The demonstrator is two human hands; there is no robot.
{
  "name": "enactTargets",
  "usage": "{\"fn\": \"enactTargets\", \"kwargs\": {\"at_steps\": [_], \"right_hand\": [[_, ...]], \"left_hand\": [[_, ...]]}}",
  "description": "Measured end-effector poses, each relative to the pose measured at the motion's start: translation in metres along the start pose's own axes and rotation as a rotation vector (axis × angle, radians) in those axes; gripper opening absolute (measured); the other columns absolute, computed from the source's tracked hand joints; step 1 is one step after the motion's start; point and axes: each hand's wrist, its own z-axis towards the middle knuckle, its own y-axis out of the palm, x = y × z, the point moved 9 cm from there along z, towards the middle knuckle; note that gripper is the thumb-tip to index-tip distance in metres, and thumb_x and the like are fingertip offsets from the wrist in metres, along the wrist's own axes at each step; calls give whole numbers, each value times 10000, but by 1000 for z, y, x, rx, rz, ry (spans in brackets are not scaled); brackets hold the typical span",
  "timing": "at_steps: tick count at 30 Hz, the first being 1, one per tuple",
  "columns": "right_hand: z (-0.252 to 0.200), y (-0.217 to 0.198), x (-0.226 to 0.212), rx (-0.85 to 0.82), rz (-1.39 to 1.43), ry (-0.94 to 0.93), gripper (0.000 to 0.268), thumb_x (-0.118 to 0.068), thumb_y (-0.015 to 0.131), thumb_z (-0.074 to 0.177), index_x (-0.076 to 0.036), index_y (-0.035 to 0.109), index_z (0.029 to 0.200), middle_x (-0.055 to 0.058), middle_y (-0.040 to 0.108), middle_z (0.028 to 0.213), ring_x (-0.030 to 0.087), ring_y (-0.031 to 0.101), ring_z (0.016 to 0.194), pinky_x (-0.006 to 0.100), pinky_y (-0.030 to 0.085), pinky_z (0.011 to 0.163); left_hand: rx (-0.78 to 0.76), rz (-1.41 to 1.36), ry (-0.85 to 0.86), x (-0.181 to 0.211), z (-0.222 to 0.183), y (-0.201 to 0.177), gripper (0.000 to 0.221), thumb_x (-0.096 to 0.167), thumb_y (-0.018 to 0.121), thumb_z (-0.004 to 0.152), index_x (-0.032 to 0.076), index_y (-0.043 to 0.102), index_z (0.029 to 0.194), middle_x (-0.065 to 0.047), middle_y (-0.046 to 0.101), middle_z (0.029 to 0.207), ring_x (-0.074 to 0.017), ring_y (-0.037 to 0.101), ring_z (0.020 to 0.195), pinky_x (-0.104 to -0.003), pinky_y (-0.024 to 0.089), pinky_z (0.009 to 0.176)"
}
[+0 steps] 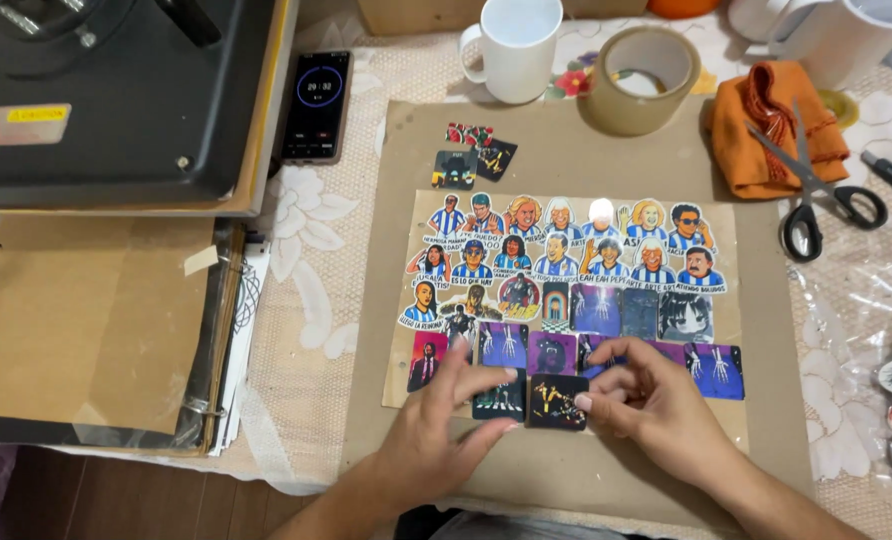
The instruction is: Peeling small stickers from a backing sheet and carefully placing them onto a template on a workbench.
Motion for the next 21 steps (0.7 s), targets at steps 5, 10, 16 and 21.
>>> {"fn": "enactTargets", "kwargs": {"at_steps": [5, 10, 16, 21], "right_hand": [[3, 3, -2, 10, -66, 3, 376, -11, 823, 785, -36, 611, 1095, 145, 741, 647, 209, 629, 523, 334, 486, 520], [-2, 2, -2, 39, -137, -16, 387, -31, 833, 779, -56, 607, 1093, 120, 749, 654, 206, 701, 543, 319, 534, 559], [3, 1, -4, 57, -192, -82, 376, -44, 873, 758, -76, 649, 1058, 87, 760, 620, 156, 656, 531, 281, 506, 533], [3, 0, 0, 87, -243, -34, 389, -76, 865, 764, -85, 635, 1077, 92, 775, 615, 159, 658, 516, 287, 492, 527]], "left_hand": [[-229, 83, 29, 2, -23, 17, 785, 170, 709, 989, -18, 155, 1514, -189, 699, 1229, -419, 615, 1217, -536, 519, 1002], [-450, 60, -72, -3, -22, 33, 681, 291, 628, 992, -97, 278, 1428, -218, 660, 1282, -455, 520, 1272, -550, 470, 978], [-555, 64, -37, -10, -28, 48, 730, 433, 493, 1027, -156, 346, 1433, -325, 556, 1347, -478, 505, 1277, -553, 410, 1067], [-555, 66, -55, -7, -29, 47, 726, 422, 528, 1012, -144, 353, 1433, -337, 535, 1379, -496, 492, 1294, -552, 376, 1100]]}}
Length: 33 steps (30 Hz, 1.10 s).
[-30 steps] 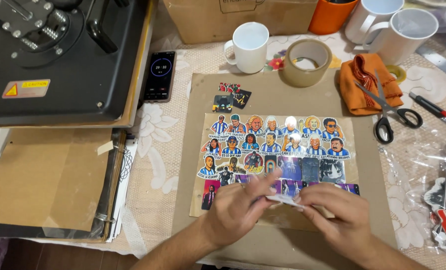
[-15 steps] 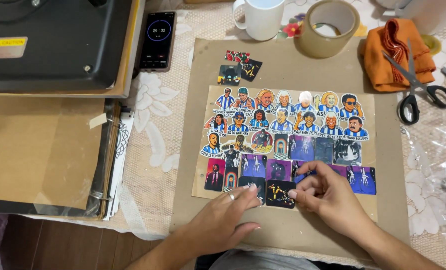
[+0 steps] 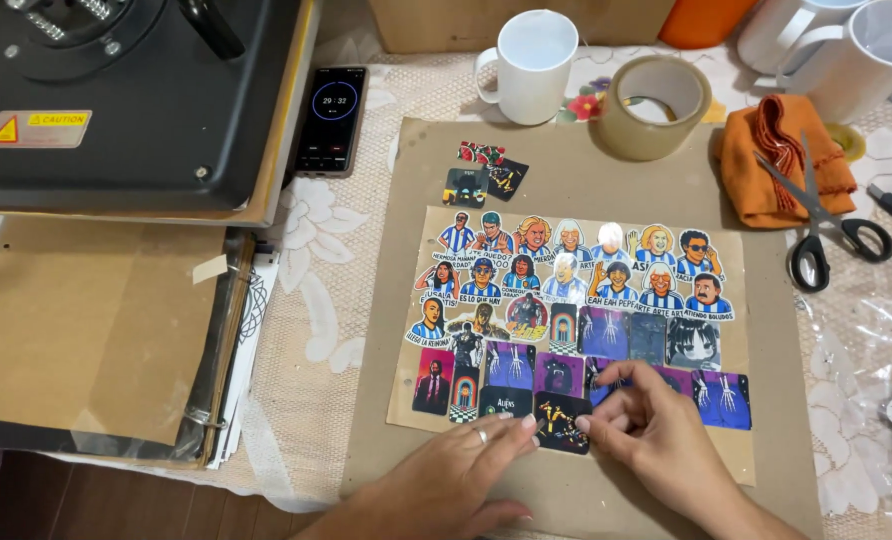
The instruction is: Peeling small stickers from a backing sheet and carefully placing them onto a template on a workbench.
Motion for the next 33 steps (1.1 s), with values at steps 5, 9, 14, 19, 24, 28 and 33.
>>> {"fn": "enactTargets", "kwargs": {"at_steps": [5, 9, 14, 19, 24, 28, 33], "right_hand": [[-2, 1, -3, -11, -37, 4, 377, -84, 871, 764, -97, 640, 1062, 86, 786, 620, 155, 653, 526, 289, 498, 534], [2, 1, 2, 2, -43, -70, 356, -73, 881, 745, -102, 651, 1015, 76, 777, 607, 135, 625, 512, 270, 512, 516], [0, 2, 3, 18, -141, -54, 351, -111, 888, 736, -135, 649, 992, 35, 801, 643, 121, 685, 524, 258, 562, 547], [0, 2, 2, 60, -390, -122, 385, -246, 892, 743, -205, 601, 991, -65, 627, 642, 86, 588, 523, 265, 481, 551], [-5, -22, -20, 187, -361, -274, 175, -254, 778, 822, -194, 669, 945, -47, 626, 701, 86, 588, 535, 253, 460, 540], [-9, -136, -62, 465, -419, -234, 274, -215, 724, 881, -169, 660, 1144, 82, 760, 785, 192, 707, 623, 329, 540, 614], [60, -213, -44, 657, -1283, -359, 546, -222, 644, 876, -83, 624, 1403, 259, 569, 1468, 482, 614, 1131, 531, 475, 959]], "left_hand": [[2, -13, 64, 10, 5, -1, 707, 457, 444, 1031, -147, 383, 1394, -366, 501, 1395, -494, 494, 1299, -559, 349, 1133], [122, -8, 215, 20, 4, -7, 725, 434, 457, 1054, -130, 236, 1453, -421, 479, 1410, -536, 514, 1323, -630, 371, 1124], [107, 101, 246, 25, 10, -4, 712, 452, 352, 1088, -121, 213, 1488, -373, 508, 1423, -512, 520, 1339, -602, 393, 1055], [65, 201, 265, 28, 17, 0, 693, 445, 319, 1092, -119, 260, 1492, -330, 522, 1452, -476, 554, 1297, -571, 412, 995], [-44, 84, 26, 6, 31, 1, 873, 348, 684, 925, -89, 216, 1518, -207, 637, 1339, -373, 621, 1177, -511, 353, 1038], [102, -147, -167, -7, 33, -16, 501, 195, 516, 1019, 93, 389, 1492, -96, 717, 1260, -303, 703, 1103, -517, 470, 1016], [770, -509, -310, -14, 23, -76, 170, 91, 683, 901, 50, 777, 1036, -114, 806, 1010, -218, 768, 974, -307, 640, 874]]}}
